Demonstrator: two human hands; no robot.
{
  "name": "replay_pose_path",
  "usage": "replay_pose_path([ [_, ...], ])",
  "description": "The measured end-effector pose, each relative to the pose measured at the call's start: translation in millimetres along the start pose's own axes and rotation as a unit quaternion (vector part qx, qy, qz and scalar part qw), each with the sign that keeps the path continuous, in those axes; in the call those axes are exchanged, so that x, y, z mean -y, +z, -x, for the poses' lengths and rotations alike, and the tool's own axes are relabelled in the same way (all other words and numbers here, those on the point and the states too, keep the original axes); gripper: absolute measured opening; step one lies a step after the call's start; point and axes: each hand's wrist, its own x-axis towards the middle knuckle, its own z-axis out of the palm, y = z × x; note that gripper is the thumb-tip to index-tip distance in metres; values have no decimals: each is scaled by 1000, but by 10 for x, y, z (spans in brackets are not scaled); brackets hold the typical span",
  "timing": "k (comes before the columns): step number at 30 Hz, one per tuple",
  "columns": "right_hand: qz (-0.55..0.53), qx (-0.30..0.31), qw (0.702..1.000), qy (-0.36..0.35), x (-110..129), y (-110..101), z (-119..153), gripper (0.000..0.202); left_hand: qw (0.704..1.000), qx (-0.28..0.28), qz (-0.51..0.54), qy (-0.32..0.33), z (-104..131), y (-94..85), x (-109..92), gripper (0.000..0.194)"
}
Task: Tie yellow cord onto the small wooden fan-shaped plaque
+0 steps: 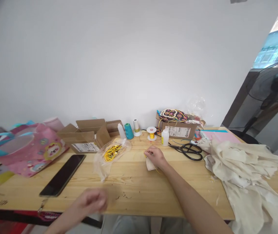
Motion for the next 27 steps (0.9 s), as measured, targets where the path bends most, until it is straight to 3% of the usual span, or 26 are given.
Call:
replay_pose_path([
  [2, -6, 15, 1000, -20, 21, 1, 0, 22, 979, -72, -74, 176, -418, 39, -332, 30],
  [4, -13, 22, 999, -29, 36, -12, 3, 21, 943, -129, -136, 275, -856, 151, -563, 46],
  [6, -20, 20, 999, -27, 33, -34, 7, 21, 929, -114, -175, 304, -1229, 279, -666, 51],
  [9, -22, 10, 1000, -13, -17, -66, 12, 22, 926, -9, -217, 309, -1574, 399, -644, 27],
  [15, -15, -6, 1000, 15, -77, -153, -15, 21, 955, -10, -137, 264, -1729, 414, -500, 26],
  [20, -10, -102, 991, 80, 80, -419, -52, 20, 964, 5, -102, 247, -1710, 408, -438, 26],
  [23, 41, -130, 986, 97, 175, -547, -38, 23, 968, 3, -93, 235, -1689, 437, -416, 29],
  [27, 163, -173, 971, 28, 255, -507, -10, 15, 975, 24, -78, 207, -1667, 504, -437, 28],
])
